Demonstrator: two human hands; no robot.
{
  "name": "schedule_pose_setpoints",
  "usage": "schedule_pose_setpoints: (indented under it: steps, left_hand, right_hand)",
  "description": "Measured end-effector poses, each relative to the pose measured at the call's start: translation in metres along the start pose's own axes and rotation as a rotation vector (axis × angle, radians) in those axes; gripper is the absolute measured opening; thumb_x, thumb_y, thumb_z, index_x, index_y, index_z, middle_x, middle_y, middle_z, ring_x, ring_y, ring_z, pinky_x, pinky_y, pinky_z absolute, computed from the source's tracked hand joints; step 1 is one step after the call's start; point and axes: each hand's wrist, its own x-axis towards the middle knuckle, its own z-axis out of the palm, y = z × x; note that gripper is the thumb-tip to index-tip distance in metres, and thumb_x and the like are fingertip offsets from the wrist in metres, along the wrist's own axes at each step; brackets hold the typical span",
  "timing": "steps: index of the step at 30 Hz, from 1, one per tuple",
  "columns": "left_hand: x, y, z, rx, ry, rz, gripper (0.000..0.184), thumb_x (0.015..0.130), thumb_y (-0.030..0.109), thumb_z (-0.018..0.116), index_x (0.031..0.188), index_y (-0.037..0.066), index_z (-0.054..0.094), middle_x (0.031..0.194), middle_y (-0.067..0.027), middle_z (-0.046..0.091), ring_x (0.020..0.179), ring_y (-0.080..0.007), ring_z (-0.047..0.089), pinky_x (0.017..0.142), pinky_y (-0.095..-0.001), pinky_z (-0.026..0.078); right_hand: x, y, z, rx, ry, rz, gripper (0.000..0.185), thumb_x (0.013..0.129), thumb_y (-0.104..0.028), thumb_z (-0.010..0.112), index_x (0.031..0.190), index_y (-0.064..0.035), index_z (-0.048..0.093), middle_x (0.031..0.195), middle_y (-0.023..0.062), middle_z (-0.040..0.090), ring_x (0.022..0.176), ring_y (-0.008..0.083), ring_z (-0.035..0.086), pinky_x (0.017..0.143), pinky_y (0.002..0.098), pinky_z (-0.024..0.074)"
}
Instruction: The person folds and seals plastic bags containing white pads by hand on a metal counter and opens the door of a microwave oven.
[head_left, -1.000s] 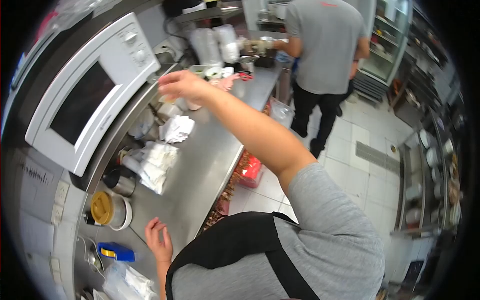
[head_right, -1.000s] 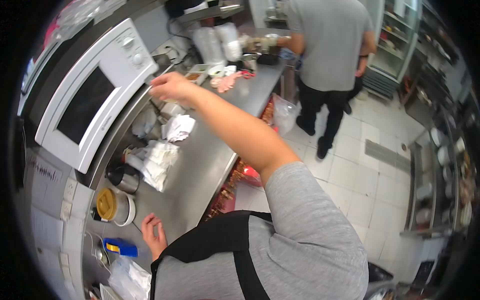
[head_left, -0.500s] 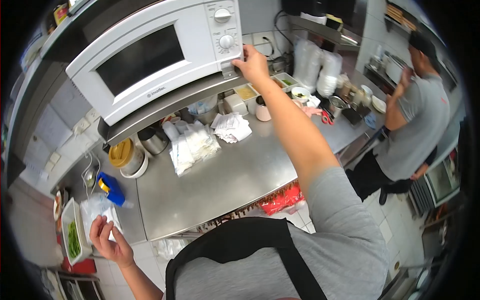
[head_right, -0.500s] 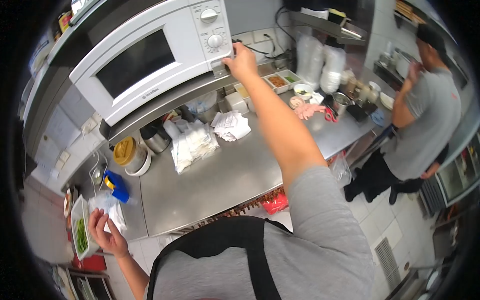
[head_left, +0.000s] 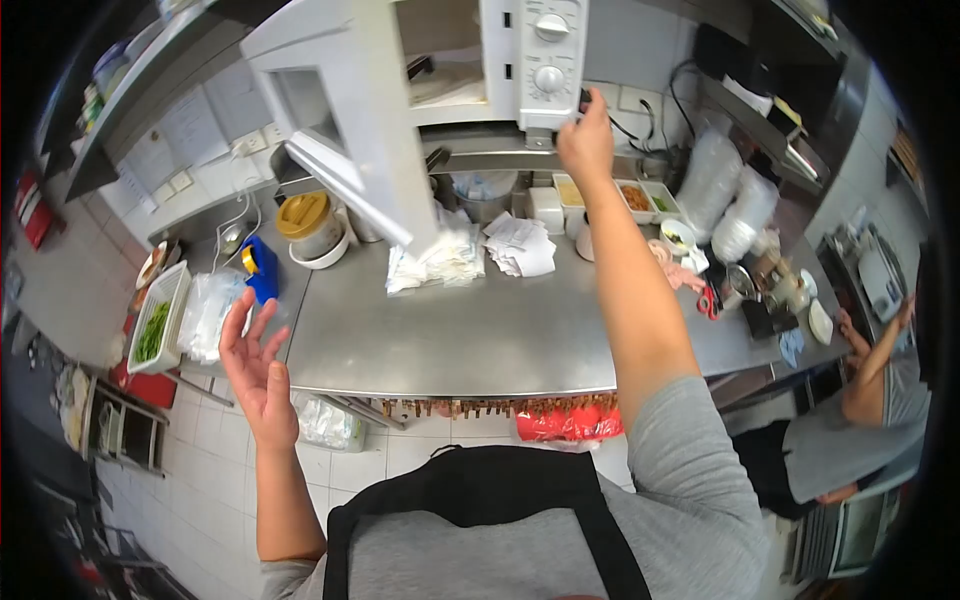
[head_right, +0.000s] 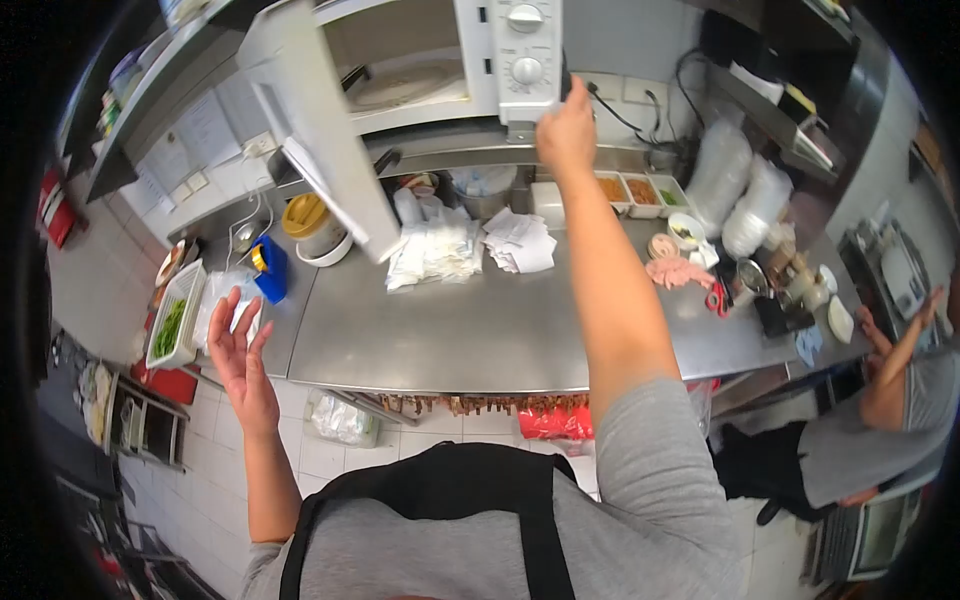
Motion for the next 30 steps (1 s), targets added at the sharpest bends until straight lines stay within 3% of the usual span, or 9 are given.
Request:
schedule_pose_setpoints:
  steps: [7, 8, 12, 16, 21, 24, 26, 27, 30]
  left_hand:
    - [-0.007, 0.009, -0.012, -0.021, 0.133, -0.175, 0.073, 0.094, 0.038, 0.053, 0.149, 0.006, 0.018, 0.150, -0.0164, 0.028, 0.133, -0.0286, 0.037, 0.103, -0.0380, 0.036]
    - [-0.010, -0.002, -0.019, -0.094, 0.124, -0.116, 0.059, 0.100, 0.024, 0.044, 0.150, 0.008, 0.017, 0.152, -0.0128, 0.022, 0.135, -0.0227, 0.033, 0.105, -0.0353, 0.035]
    - [0.000, -0.008, -0.041, -0.051, 0.353, -0.196, 0.058, 0.098, 0.016, 0.046, 0.147, 0.002, 0.019, 0.142, -0.0114, 0.039, 0.125, -0.0178, 0.042, 0.101, -0.0313, 0.035]
    - [0.007, -0.011, -0.049, 0.003, 0.410, -0.174, 0.061, 0.098, 0.018, 0.048, 0.149, 0.009, 0.015, 0.148, -0.0135, 0.029, 0.128, -0.0201, 0.038, 0.103, -0.0349, 0.035]
    - [-0.003, -0.025, -0.047, -0.018, 0.614, -0.168, 0.067, 0.096, 0.024, 0.052, 0.150, 0.018, 0.013, 0.152, -0.0143, 0.016, 0.132, -0.0259, 0.032, 0.105, -0.0413, 0.034]
    - [-0.044, -0.070, -0.045, 0.033, 0.639, -0.430, 0.066, 0.095, 0.029, 0.054, 0.149, 0.016, 0.018, 0.150, -0.0133, 0.021, 0.133, -0.0266, 0.031, 0.106, -0.0416, 0.033]
    - [-0.097, -0.142, -0.062, 0.151, 0.453, -0.622, 0.057, 0.094, 0.032, 0.055, 0.143, 0.012, 0.034, 0.146, -0.0143, 0.027, 0.133, -0.0284, 0.032, 0.108, -0.0413, 0.030]
    - [-0.110, -0.160, -0.064, 0.487, 0.274, -0.707, 0.046, 0.093, 0.031, 0.056, 0.132, 0.009, 0.049, 0.142, -0.0168, 0.032, 0.132, -0.0320, 0.032, 0.110, -0.0407, 0.027]
    - [-0.131, -0.198, -0.042, 0.687, 0.037, -0.680, 0.041, 0.087, 0.023, 0.064, 0.124, 0.007, 0.054, 0.132, -0.0252, 0.044, 0.129, -0.0372, 0.036, 0.108, -0.0438, 0.030]
  right_hand:
    - [0.000, 0.007, 0.005, -0.006, -0.007, -0.018, 0.057, 0.081, 0.000, 0.047, 0.136, 0.0002, 0.034, 0.129, 0.0277, 0.047, 0.118, 0.0423, 0.048, 0.099, 0.0451, 0.0407]
    - [0.001, 0.009, 0.006, -0.013, 0.001, -0.019, 0.056, 0.081, 0.001, 0.047, 0.136, 0.0002, 0.035, 0.130, 0.0270, 0.048, 0.118, 0.0418, 0.048, 0.099, 0.0450, 0.0407]
    - [-0.001, 0.001, 0.001, -0.004, -0.046, 0.039, 0.057, 0.081, 0.002, 0.047, 0.137, 0.0014, 0.033, 0.128, 0.0276, 0.048, 0.117, 0.0414, 0.049, 0.099, 0.0445, 0.0406]
    - [0.001, 0.010, 0.005, 0.043, -0.032, -0.001, 0.059, 0.081, 0.004, 0.047, 0.138, -0.0001, 0.033, 0.130, 0.0280, 0.045, 0.118, 0.0404, 0.048, 0.098, 0.0434, 0.0414]
    - [-0.059, 0.007, -0.021, 0.265, 0.116, -0.380, 0.057, 0.082, 0.004, 0.051, 0.137, -0.0014, 0.037, 0.135, 0.0222, 0.040, 0.122, 0.0364, 0.044, 0.100, 0.0403, 0.0406]
    - [-0.152, 0.057, -0.033, 0.176, -0.068, -0.327, 0.053, 0.084, 0.000, 0.055, 0.135, -0.0026, 0.042, 0.132, 0.0204, 0.045, 0.122, 0.0354, 0.045, 0.100, 0.0397, 0.0406]
    - [-0.217, 0.096, -0.053, 0.144, -0.368, -0.036, 0.038, 0.083, -0.006, 0.059, 0.121, -0.0036, 0.055, 0.126, 0.0206, 0.050, 0.118, 0.0362, 0.049, 0.099, 0.0416, 0.0404]
    - [-0.254, 0.128, -0.064, 0.022, -0.431, -0.031, 0.031, 0.083, -0.008, 0.060, 0.114, -0.0025, 0.059, 0.125, 0.0210, 0.050, 0.116, 0.0377, 0.050, 0.097, 0.0434, 0.0415]
    - [-0.340, 0.183, -0.110, -0.066, -0.411, 0.237, 0.023, 0.078, -0.004, 0.061, 0.100, -0.0016, 0.064, 0.116, 0.0205, 0.057, 0.113, 0.0375, 0.051, 0.099, 0.0427, 0.0399]
